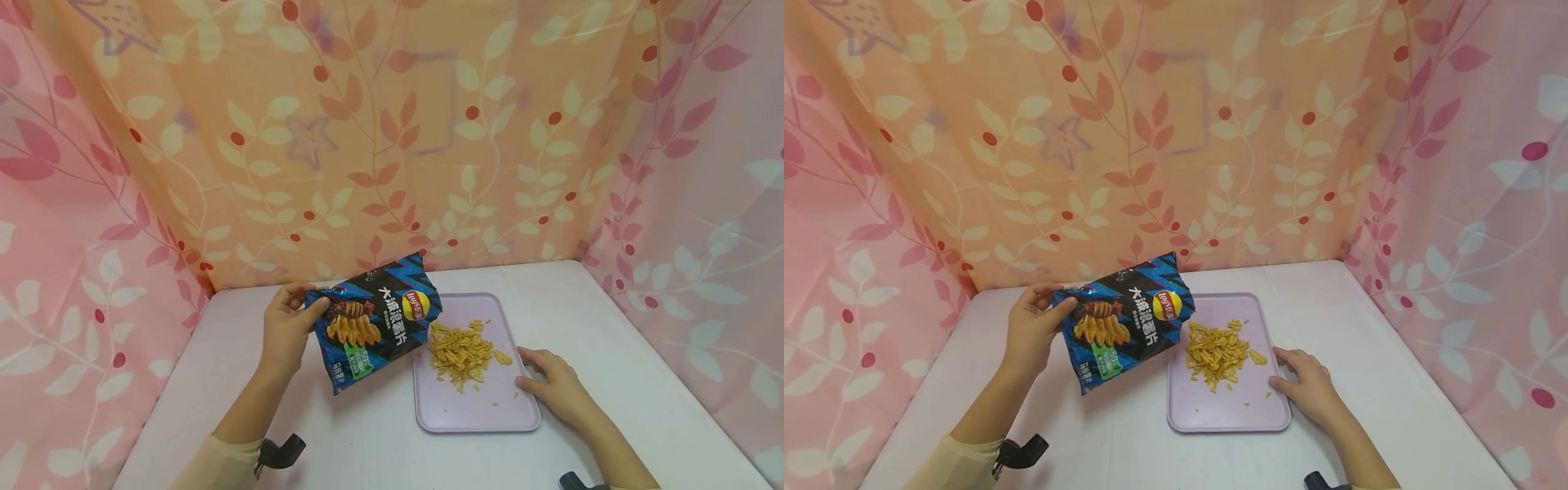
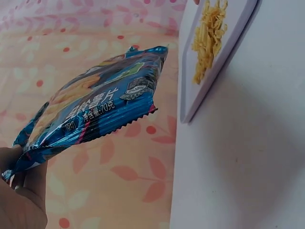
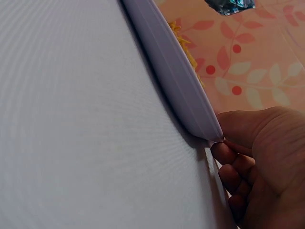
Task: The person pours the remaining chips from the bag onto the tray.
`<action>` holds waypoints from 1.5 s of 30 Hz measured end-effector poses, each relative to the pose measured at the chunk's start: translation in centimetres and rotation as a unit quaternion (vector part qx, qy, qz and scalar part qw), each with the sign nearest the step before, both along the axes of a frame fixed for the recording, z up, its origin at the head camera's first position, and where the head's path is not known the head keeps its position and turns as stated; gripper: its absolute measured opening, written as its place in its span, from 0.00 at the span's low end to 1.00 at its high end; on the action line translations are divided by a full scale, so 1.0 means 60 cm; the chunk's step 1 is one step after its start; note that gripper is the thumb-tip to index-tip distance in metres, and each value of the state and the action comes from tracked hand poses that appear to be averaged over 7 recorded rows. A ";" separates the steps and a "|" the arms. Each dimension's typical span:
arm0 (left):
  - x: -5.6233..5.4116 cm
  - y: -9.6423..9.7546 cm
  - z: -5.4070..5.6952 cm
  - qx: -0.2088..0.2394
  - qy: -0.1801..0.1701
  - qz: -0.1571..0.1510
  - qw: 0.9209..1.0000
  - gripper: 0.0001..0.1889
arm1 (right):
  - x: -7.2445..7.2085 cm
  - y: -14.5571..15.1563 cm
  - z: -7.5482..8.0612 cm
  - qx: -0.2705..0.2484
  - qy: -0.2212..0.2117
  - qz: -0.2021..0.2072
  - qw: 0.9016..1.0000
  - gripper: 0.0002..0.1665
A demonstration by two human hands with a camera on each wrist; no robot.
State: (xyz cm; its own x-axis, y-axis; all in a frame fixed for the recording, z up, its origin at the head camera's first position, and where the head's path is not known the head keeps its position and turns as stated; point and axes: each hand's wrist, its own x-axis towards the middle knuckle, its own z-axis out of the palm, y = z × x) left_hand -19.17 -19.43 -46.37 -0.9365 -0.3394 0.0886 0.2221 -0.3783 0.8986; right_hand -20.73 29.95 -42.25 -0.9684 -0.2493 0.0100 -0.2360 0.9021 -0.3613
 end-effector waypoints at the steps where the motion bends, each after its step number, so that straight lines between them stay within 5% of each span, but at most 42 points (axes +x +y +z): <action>1: 0.001 -0.001 -0.003 0.001 -0.008 0.004 1.000 0.21 | 0.000 0.000 0.000 0.001 0.000 0.001 1.000 0.40; 20: 0.017 0.007 -0.054 0.049 -0.071 0.061 0.994 0.18 | -0.001 -0.003 0.001 -0.001 0.000 0.004 1.000 0.40; 45: 0.042 0.013 -0.131 0.039 -0.154 0.050 0.986 0.21 | -0.006 0.005 -0.006 0.000 -0.001 -0.002 1.000 0.41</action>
